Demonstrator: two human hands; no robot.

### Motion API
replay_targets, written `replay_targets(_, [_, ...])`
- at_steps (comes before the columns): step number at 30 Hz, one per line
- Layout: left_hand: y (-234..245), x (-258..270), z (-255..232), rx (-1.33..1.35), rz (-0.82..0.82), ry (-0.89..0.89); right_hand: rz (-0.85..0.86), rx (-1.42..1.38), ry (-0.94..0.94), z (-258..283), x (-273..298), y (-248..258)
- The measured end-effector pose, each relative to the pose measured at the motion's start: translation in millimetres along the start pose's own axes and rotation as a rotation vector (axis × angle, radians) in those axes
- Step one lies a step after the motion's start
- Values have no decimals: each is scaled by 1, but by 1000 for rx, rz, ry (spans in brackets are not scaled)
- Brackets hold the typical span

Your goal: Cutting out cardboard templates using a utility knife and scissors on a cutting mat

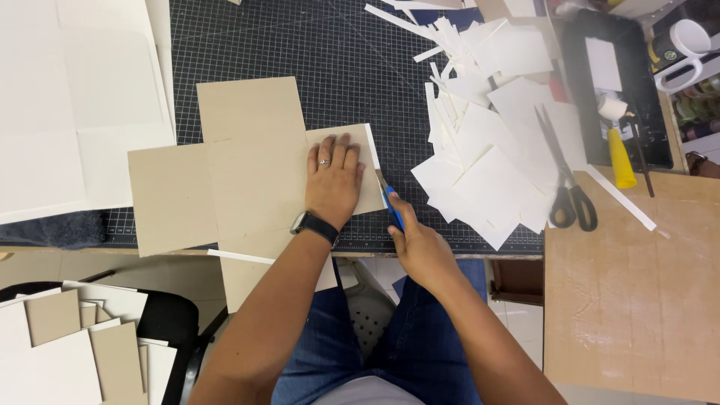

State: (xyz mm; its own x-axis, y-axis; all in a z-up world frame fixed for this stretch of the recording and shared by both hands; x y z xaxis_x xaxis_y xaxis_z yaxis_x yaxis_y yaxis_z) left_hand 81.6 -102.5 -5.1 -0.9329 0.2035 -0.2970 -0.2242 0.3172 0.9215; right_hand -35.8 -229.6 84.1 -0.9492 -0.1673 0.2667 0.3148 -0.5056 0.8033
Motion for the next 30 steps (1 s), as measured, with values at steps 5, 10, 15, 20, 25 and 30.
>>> replay_targets(5, [1, 1, 0, 6, 20, 3, 21, -8, -4, -3, 15, -4])
replay_targets(10, [2, 0, -1, 7, 10, 8, 40, -1, -13, -5, 29, -6])
replay_targets(15, [3, 0, -2, -1, 22, 16, 84, 10, -60, -8, 46, -8])
replay_targets(20, [4, 1, -3, -1, 45, 24, 120, 37, -102, -16, 59, -14])
replay_targets(25, [0, 3, 0, 5, 56, 32, 152, 67, -131, -26, 63, -25])
replay_targets(30, [4, -2, 3, 56, 26, 18, 155, 58, -178, -11, 65, 11])
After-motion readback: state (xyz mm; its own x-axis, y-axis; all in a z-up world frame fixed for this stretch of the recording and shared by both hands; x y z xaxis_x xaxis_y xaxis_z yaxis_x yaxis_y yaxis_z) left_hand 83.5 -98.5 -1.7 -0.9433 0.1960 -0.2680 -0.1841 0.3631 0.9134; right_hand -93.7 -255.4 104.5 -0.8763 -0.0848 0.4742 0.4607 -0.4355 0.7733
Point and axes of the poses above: each hand's wrist, its own x-axis away from the middle knuckle, its own y-axis out of the back of the hand, z = x × y, the point moved 8 cm from there along -x, towards the middle knuckle, and after that the axes turned 1 degree about -z, right-handed, at the moved point
